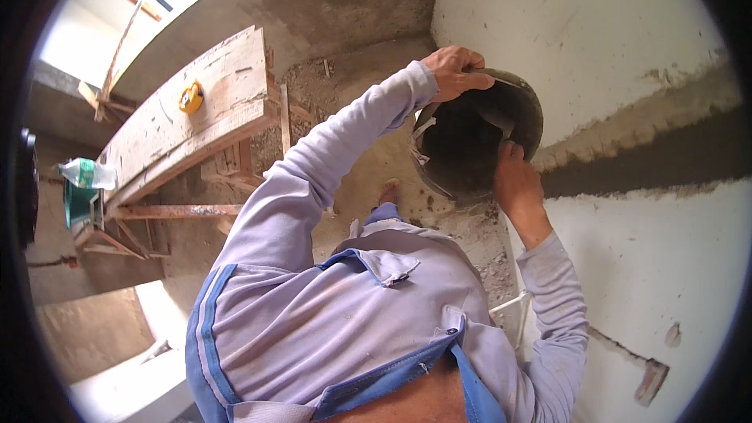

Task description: The person applies plaster to a vertical groove in an unfinished wall using a trowel and mortar from a bucket.

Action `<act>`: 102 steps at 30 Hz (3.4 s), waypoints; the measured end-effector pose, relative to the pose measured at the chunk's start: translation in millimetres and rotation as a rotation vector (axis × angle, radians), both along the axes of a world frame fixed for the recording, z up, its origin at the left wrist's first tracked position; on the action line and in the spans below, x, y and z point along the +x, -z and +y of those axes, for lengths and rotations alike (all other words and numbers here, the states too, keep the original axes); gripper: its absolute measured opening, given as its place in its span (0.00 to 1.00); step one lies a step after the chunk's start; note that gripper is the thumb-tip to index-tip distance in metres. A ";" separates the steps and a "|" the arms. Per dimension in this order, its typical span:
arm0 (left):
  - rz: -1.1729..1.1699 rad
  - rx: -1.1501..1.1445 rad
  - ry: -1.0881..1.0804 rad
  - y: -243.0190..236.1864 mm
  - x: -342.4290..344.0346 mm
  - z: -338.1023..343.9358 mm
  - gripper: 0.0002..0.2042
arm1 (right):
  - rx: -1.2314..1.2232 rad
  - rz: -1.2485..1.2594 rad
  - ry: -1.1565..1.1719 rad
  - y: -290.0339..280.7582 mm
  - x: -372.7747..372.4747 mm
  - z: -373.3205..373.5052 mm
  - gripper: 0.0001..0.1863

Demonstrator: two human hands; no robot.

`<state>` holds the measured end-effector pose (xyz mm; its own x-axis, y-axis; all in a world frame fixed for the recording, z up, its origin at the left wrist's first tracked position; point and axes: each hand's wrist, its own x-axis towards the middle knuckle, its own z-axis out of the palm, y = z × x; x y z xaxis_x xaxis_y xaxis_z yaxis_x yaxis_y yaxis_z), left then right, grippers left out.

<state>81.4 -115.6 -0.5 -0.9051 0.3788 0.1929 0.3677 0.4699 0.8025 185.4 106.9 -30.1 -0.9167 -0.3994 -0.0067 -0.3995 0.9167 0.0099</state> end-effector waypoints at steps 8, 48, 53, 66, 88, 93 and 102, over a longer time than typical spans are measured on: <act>-0.039 0.107 -0.121 -2.1 4.2 -47.1 0.19 | 0.009 0.012 -0.311 -9.3 -4.5 -4.0 0.16; -0.042 0.201 0.154 -50.4 -17.0 4.6 0.20 | -0.322 0.092 0.004 -35.9 16.9 15.5 0.07; 0.036 0.210 0.213 -59.0 -15.6 11.5 0.20 | -0.331 0.086 -0.019 -28.8 27.2 -0.9 0.06; 0.080 0.120 0.006 -52.4 -2.5 28.3 0.20 | -0.128 0.232 0.046 -28.4 12.2 21.5 0.07; 0.351 0.102 0.010 -53.0 35.2 65.8 0.19 | -1.527 -1.051 0.584 -29.4 62.2 37.9 0.15; 0.262 0.005 0.174 -69.7 41.1 85.9 0.20 | -0.526 -0.218 0.006 0.5 22.4 85.3 0.15; 0.147 -0.218 0.456 -65.0 69.1 114.3 0.16 | -0.589 -0.733 0.123 -8.7 80.1 58.6 0.16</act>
<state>150.5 -1.3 64.6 -0.6079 0.7737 0.1784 0.6755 0.3858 0.6284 265.5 165.4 -21.4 -0.8001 -0.4226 -0.4258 -0.0226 0.7305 -0.6825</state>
